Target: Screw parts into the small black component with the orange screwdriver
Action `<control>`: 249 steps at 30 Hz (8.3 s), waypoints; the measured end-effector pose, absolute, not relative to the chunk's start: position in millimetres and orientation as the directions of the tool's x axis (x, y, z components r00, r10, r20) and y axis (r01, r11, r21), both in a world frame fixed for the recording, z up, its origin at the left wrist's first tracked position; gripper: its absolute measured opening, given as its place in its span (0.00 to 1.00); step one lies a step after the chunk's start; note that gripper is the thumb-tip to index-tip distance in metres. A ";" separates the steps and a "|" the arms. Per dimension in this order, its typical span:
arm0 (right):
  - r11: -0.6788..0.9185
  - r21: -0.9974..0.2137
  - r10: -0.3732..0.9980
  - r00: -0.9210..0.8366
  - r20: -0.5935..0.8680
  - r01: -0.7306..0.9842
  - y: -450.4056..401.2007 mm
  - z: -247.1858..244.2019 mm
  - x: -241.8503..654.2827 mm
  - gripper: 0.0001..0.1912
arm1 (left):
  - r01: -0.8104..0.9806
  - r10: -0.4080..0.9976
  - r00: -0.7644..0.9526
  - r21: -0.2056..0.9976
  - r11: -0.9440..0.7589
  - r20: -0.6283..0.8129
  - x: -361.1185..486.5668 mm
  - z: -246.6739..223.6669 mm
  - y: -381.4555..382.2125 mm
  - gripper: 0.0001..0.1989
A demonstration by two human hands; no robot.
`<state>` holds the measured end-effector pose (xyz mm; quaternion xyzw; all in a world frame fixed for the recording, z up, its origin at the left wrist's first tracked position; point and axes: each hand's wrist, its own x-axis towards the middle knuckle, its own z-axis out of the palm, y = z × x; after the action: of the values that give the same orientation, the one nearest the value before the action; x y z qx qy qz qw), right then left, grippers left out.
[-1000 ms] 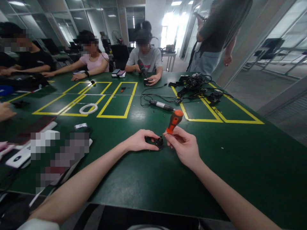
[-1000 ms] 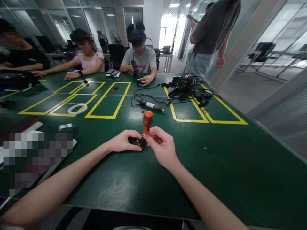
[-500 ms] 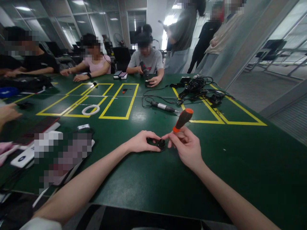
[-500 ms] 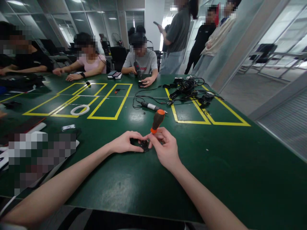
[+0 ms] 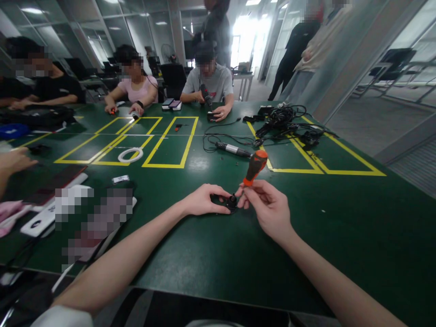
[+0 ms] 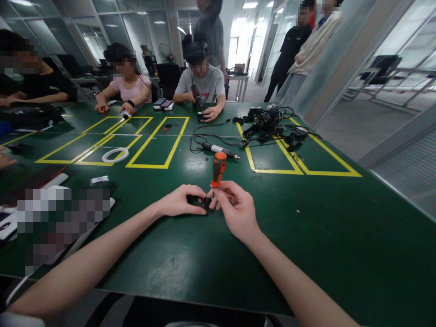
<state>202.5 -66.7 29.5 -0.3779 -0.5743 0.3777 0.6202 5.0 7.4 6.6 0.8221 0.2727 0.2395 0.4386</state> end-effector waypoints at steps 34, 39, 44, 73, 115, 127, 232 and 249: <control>0.405 -0.915 0.912 -0.071 0.403 0.004 -71.9 34.0 202.9 0.16 | 0.295 0.524 0.774 0.530 -0.795 0.356 6.0 9.3 -8.1 0.11; 0.378 -0.926 0.924 -0.056 0.379 -0.026 -73.5 30.5 202.8 0.14 | 0.309 0.468 0.812 0.425 -0.851 0.348 2.5 14.3 -4.0 0.15; 0.381 -0.924 0.924 -0.017 0.381 -0.008 -72.8 28.8 203.1 0.13 | 0.412 0.525 0.772 0.348 -0.842 0.357 -7.3 11.1 7.5 0.15; 0.386 -0.923 0.923 -0.008 0.386 -0.001 -68.1 31.4 208.0 0.17 | 0.334 0.435 0.818 0.304 -0.892 0.376 5.6 6.9 0.5 0.14; 0.325 -0.939 0.944 -0.013 0.329 -0.115 -66.4 32.9 209.2 0.16 | 0.326 0.419 0.817 0.280 -0.903 0.397 6.6 10.0 -0.8 0.15; 0.322 -0.943 0.945 -0.034 0.325 -0.080 -66.0 33.4 209.8 0.16 | 0.330 0.430 0.819 0.303 -0.894 0.379 7.3 11.3 -1.2 0.16; 0.343 -0.939 0.938 -0.052 0.343 -0.013 -66.1 37.9 210.7 0.19 | 0.239 0.630 0.762 0.969 -0.060 -0.150 6.6 17.7 6.8 0.21; 0.361 -0.933 0.930 -0.075 0.360 -0.001 -66.3 40.1 212.2 0.18 | 0.219 0.544 0.832 0.966 -0.138 -0.111 3.2 20.9 7.5 0.15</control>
<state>212.2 -66.3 40.1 -0.3840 -0.6046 0.4148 0.5612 3.2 7.5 20.9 0.7421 0.2571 0.1342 0.6043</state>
